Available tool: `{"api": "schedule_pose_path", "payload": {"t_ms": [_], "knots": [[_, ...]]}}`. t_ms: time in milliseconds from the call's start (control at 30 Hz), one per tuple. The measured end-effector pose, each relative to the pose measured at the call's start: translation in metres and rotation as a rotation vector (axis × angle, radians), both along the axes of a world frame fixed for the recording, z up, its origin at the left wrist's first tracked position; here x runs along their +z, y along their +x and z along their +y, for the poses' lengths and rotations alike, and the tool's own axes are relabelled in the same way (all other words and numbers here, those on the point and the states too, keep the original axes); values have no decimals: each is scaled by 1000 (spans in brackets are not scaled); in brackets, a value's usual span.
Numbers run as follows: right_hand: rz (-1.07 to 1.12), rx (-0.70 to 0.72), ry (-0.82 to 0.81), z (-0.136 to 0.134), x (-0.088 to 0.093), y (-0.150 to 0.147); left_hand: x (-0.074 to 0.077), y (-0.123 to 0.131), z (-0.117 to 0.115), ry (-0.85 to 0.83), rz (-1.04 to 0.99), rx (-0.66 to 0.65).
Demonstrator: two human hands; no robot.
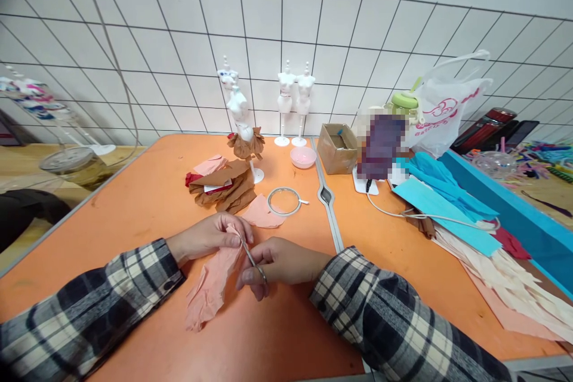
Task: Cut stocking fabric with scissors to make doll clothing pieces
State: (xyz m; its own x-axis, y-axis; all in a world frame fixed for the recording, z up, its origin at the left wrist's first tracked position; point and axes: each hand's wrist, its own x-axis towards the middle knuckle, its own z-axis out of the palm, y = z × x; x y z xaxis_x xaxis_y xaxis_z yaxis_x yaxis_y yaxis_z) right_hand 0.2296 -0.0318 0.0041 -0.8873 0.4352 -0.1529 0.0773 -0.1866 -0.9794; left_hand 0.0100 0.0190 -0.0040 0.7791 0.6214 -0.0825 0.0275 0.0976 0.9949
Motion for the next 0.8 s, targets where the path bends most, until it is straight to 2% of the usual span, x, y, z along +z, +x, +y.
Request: {"api": "schedule_pose_path", "payload": {"t_ms": [233, 300, 433, 500, 800], "knots": [[-14, -5, -6, 0, 0, -1, 0, -1, -1, 7, 26, -14], [-15, -26, -8, 0, -1, -1, 1, 0, -3, -38, 4, 36], [-29, -106, -6, 1, -2, -1, 3, 2, -6, -204, -66, 233], [-30, -107, -15, 1, -2, -1, 2, 3, -7, -236, -83, 291], [6, -56, -52, 1, -2, -1, -2, 3, -5, -279, -108, 339]]}}
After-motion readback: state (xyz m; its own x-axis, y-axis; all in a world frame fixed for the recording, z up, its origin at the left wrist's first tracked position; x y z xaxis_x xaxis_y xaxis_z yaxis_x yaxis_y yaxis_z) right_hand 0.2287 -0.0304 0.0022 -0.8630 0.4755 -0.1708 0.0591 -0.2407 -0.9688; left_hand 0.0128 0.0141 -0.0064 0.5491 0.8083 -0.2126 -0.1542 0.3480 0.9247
